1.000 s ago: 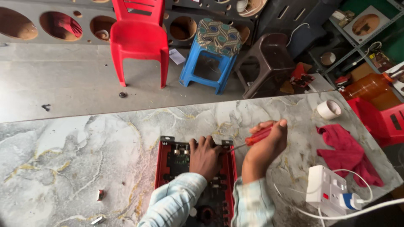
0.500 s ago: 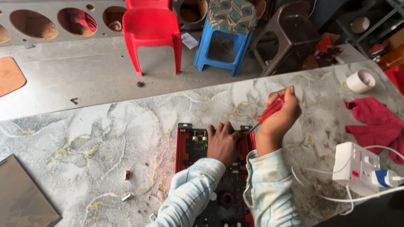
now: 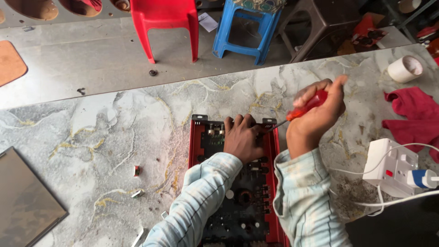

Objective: The person unscrews several screws from the chassis of a red amplifier using a screwdriver, then lifts the internal circuit board out of the housing and sets the components on the bench.

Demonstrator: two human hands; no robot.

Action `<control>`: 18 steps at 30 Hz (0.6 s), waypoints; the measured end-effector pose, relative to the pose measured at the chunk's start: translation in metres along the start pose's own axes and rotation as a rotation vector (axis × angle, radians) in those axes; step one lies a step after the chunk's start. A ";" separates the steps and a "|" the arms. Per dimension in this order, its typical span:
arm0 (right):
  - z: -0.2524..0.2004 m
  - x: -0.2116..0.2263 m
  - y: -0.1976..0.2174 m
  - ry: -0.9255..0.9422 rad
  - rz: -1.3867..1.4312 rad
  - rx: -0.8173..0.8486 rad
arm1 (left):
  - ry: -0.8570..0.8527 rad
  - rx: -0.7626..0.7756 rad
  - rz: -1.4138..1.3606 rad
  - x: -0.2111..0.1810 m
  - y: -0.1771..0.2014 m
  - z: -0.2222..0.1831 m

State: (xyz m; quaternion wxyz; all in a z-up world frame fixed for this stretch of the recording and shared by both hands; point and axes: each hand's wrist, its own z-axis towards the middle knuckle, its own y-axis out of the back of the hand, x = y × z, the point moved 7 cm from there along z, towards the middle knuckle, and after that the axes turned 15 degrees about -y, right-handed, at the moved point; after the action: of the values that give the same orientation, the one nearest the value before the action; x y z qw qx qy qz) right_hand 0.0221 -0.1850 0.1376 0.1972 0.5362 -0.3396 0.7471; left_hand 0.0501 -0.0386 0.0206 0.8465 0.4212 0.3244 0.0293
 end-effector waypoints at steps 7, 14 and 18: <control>-0.010 0.012 -0.010 0.150 -0.103 -0.050 | 0.040 0.013 0.009 0.000 -0.003 0.003; -0.017 0.015 -0.024 0.213 0.126 0.025 | 0.046 -0.007 0.039 -0.001 -0.002 0.001; -0.011 0.012 -0.027 0.107 -0.057 -0.037 | 0.021 -0.029 0.059 -0.003 0.000 0.000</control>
State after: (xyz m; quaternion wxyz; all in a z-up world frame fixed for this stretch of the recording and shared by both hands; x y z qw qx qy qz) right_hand 0.0282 -0.1597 0.1548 0.2460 0.5013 -0.3269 0.7624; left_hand 0.0482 -0.0393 0.0222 0.8478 0.4180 0.3202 0.0634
